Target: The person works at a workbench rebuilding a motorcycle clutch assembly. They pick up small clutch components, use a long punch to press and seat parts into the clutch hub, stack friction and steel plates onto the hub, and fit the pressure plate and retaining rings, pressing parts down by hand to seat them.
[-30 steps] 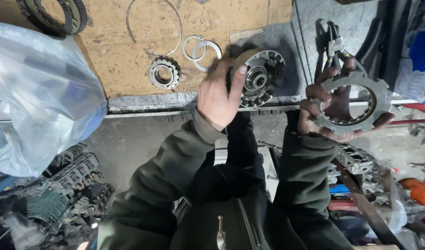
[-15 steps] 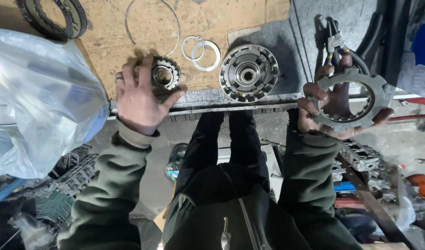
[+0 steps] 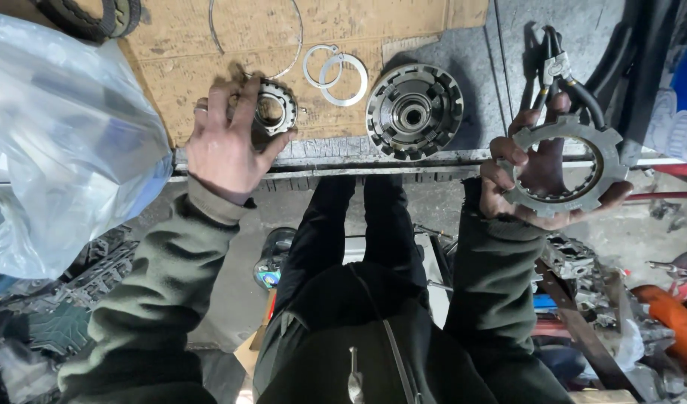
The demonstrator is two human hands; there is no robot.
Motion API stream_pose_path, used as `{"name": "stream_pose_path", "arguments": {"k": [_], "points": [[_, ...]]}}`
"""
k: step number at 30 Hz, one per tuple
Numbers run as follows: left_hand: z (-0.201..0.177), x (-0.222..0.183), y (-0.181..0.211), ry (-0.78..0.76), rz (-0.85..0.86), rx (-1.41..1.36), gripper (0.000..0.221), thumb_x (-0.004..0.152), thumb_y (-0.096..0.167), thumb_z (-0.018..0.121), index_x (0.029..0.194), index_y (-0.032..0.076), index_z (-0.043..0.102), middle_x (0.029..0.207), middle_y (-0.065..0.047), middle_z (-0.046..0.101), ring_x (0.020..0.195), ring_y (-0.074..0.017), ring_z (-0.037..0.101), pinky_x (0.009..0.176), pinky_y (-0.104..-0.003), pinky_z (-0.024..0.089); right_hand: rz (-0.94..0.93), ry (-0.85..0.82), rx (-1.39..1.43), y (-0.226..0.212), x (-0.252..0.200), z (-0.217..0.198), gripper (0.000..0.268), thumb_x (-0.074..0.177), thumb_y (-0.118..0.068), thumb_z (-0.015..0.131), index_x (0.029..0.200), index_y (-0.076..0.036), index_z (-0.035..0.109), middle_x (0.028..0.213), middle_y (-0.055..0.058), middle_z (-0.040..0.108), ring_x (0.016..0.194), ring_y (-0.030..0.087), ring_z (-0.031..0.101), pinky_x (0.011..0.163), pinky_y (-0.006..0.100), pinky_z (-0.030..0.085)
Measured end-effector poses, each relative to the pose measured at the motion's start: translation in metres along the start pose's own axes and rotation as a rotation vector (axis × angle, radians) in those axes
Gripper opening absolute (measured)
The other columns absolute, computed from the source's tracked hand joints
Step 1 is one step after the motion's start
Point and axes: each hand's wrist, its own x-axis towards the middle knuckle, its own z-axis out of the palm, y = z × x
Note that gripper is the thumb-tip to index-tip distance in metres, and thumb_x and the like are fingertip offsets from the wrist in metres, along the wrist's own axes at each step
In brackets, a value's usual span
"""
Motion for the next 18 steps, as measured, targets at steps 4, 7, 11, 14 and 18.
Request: {"name": "stream_pose_path", "arguments": {"k": [4, 7, 11, 14, 18], "points": [[-0.002, -0.008, 0.002, 0.050, 0.051, 0.006, 0.072, 0.087, 0.055, 0.090, 0.134, 0.006, 0.068, 0.132, -0.013, 0.052, 0.100, -0.0308, 0.059, 0.072, -0.041, 0.059, -0.006, 0.025, -0.020, -0.005, -0.006, -0.008, 0.108, 0.079, -0.073, 0.069, 0.158, -0.009, 0.035, 0.141, 0.019, 0.050, 0.105, 0.026, 0.061, 0.076, 0.034, 0.056], [-0.005, -0.011, 0.006, 0.079, 0.072, -0.043, 0.049, 0.091, 0.043, 0.089, 0.123, 0.010, 0.072, 0.133, -0.010, 0.052, 0.111, -0.0308, 0.055, 0.082, -0.041, 0.057, -0.005, 0.018, -0.024, -0.006, -0.006, -0.010, 0.107, 0.077, -0.075, 0.068, 0.155, -0.010, 0.035, 0.140, 0.019, 0.049, 0.106, 0.026, 0.060, 0.074, 0.033, 0.056], [-0.009, -0.009, 0.011, 0.066, 0.113, -0.044, 0.037, 0.089, 0.034, 0.087, 0.114, 0.010, 0.074, 0.131, -0.009, 0.053, 0.113, -0.0306, 0.053, 0.088, -0.041, 0.053, 0.010, 0.005, -0.047, -0.007, -0.006, -0.008, 0.109, 0.079, -0.076, 0.066, 0.159, -0.010, 0.034, 0.143, 0.018, 0.049, 0.106, 0.024, 0.059, 0.072, 0.030, 0.055], [-0.010, -0.006, 0.014, 0.036, 0.160, -0.010, 0.030, 0.090, 0.026, 0.084, 0.111, 0.008, 0.074, 0.130, -0.005, 0.056, 0.112, -0.0277, 0.053, 0.090, -0.041, 0.048, 0.008, 0.011, -0.030, -0.006, -0.007, -0.006, 0.115, 0.077, -0.076, 0.066, 0.165, -0.010, 0.032, 0.148, 0.018, 0.048, 0.108, 0.025, 0.059, 0.074, 0.031, 0.054], [-0.017, -0.001, 0.016, -0.003, 0.181, -0.018, 0.029, 0.092, 0.023, 0.081, 0.112, 0.004, 0.071, 0.126, -0.007, 0.060, 0.109, -0.0279, 0.054, 0.087, -0.043, 0.046, -0.003, 0.017, -0.044, -0.009, -0.010, -0.009, 0.113, 0.078, -0.076, 0.065, 0.163, -0.009, 0.032, 0.145, 0.019, 0.048, 0.107, 0.025, 0.058, 0.072, 0.031, 0.054]]}}
